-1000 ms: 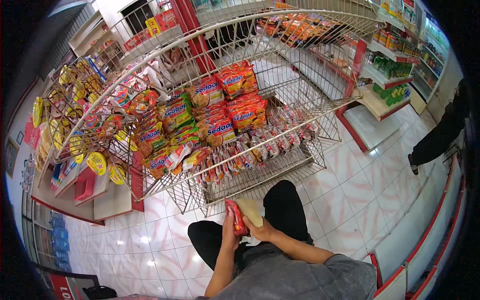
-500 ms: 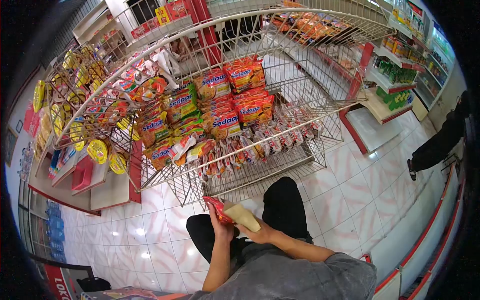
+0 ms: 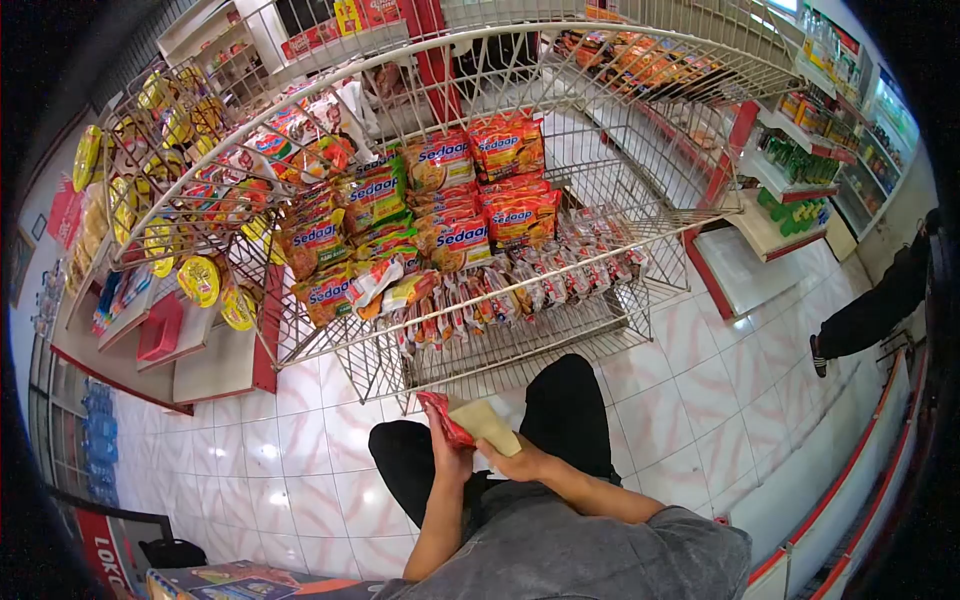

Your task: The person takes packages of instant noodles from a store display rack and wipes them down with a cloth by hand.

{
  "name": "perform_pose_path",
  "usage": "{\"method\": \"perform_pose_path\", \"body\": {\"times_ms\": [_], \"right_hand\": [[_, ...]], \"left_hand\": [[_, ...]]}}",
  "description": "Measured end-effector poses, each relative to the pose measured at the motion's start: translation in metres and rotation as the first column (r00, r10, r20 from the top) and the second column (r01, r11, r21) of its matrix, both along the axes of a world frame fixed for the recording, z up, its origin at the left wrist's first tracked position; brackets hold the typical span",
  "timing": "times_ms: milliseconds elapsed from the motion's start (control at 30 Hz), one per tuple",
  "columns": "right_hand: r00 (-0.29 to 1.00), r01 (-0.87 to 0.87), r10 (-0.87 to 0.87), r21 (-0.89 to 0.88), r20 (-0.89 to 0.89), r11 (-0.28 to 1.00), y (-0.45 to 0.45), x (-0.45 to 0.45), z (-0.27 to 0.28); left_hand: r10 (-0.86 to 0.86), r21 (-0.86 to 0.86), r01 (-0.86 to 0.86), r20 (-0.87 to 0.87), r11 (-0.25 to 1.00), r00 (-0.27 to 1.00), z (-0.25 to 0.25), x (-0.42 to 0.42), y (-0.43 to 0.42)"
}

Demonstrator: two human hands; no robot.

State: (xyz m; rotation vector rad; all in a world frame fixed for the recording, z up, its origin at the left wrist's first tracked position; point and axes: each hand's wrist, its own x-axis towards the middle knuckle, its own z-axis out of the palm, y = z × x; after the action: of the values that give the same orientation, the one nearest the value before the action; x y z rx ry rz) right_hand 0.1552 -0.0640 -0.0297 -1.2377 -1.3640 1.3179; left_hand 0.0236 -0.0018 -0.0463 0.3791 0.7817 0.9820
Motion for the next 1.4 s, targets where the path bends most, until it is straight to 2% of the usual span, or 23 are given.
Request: {"method": "perform_pose_path", "body": {"times_ms": [33,133,233,300,333,433,500,567,667,767,867,933,967,1000,1033,1067,1100,1167,1200,1233,1300,1333,1400], "right_hand": [[0.999,-0.001,0.003,-0.041,0.046,0.999,0.001,0.002,0.000],[0.997,0.049,-0.056,-0.115,-0.056,0.992,0.009,0.003,-0.018],[0.998,0.054,-0.051,-0.055,0.041,0.997,0.013,-0.001,-0.014],[0.999,-0.005,0.005,0.002,-0.045,1.000,0.010,-0.002,0.000],[0.996,-0.029,0.032,0.032,-0.086,0.999,0.009,-0.002,0.005],[0.998,-0.027,0.031,0.054,-0.061,0.998,0.003,-0.007,-0.001],[0.999,-0.042,0.040,-0.119,-0.020,0.992,0.003,-0.003,-0.014],[0.999,0.000,-0.001,0.030,0.039,1.000,0.007,0.000,-0.027],[0.998,0.062,-0.059,-0.105,0.036,0.993,0.017,0.004,-0.034],[0.991,0.112,-0.111,-0.005,0.069,0.994,0.023,0.003,-0.002],[1.000,-0.005,0.003,0.113,0.025,0.994,0.020,-0.006,-0.009],[0.999,0.027,-0.039,0.310,0.034,0.950,0.018,-0.010,-0.001],[0.998,0.038,-0.055,0.400,0.031,0.916,0.016,-0.014,0.003],[1.000,0.011,-0.009,0.296,-0.010,0.955,0.011,-0.011,-0.007],[0.999,0.038,-0.041,0.256,0.009,0.966,0.006,-0.009,-0.001],[0.997,0.066,-0.074,0.218,0.030,0.974,0.008,-0.004,0.007],[0.993,0.097,-0.109,0.179,0.055,0.979,0.011,0.000,0.012],[0.968,0.145,-0.180,0.197,0.174,0.970,0.019,0.008,-0.008],[0.947,0.171,-0.220,0.212,0.234,0.962,0.023,0.011,-0.015],[0.962,0.174,-0.197,0.134,0.187,0.976,0.028,0.014,-0.008],[0.983,0.166,-0.164,-0.021,0.085,0.986,0.035,0.020,0.013],[0.974,0.225,-0.225,0.003,0.033,0.974,0.036,0.016,0.027],[0.971,0.236,-0.238,0.175,-0.009,0.956,0.037,0.007,0.017]], "left_hand": [[0.012,0.033,-0.013,0.031,0.999,0.999,0.010,-0.001,0.000],[-0.010,0.080,0.015,-0.065,0.997,0.998,0.014,0.001,-0.002],[-0.069,0.086,0.081,-0.135,0.993,0.988,0.003,0.008,-0.006],[-0.106,0.057,0.114,-0.126,0.992,0.986,-0.003,0.010,-0.006],[-0.069,0.022,0.072,-0.128,0.997,0.989,0.002,0.011,-0.008],[-0.053,0.010,0.055,-0.128,0.998,0.990,-0.029,0.000,-0.003],[-0.058,0.000,0.058,-0.076,0.998,0.995,-0.028,-0.003,0.002],[-0.027,0.025,0.028,-0.043,0.999,0.999,-0.008,-0.002,-0.002],[-0.108,0.020,0.111,-0.125,0.994,0.986,-0.002,0.004,-0.004],[-0.147,0.000,0.149,-0.169,0.989,0.975,0.009,0.012,-0.006],[-0.122,-0.009,0.122,-0.116,0.992,0.986,0.003,0.010,0.005],[-0.136,0.049,0.134,0.040,0.990,0.990,-0.013,-0.001,0.012],[-0.140,0.071,0.131,0.151,0.989,0.979,0.010,-0.001,0.016],[-0.097,0.009,0.097,0.144,0.995,0.985,0.028,0.000,0.015],[-0.054,-0.058,0.062,0.133,0.996,0.990,0.037,-0.002,0.011],[-0.048,0.011,0.047,0.054,0.999,0.997,0.019,-0.005,0.013],[-0.076,0.011,0.076,0.012,0.997,0.997,0.004,-0.014,0.014],[-0.084,0.088,0.091,-0.085,0.992,0.993,-0.004,-0.015,0.010],[-0.120,0.066,0.123,-0.047,0.990,0.992,0.001,-0.014,0.006],[-0.157,0.050,0.157,-0.007,0.986,0.988,0.005,-0.012,0.003],[-0.243,0.141,0.269,-0.176,0.953,0.954,0.006,-0.005,-0.007],[-0.245,0.147,0.274,-0.189,0.950,0.951,0.010,0.000,-0.010],[-0.236,0.136,0.264,-0.192,0.955,0.953,0.009,0.002,-0.009]]}}
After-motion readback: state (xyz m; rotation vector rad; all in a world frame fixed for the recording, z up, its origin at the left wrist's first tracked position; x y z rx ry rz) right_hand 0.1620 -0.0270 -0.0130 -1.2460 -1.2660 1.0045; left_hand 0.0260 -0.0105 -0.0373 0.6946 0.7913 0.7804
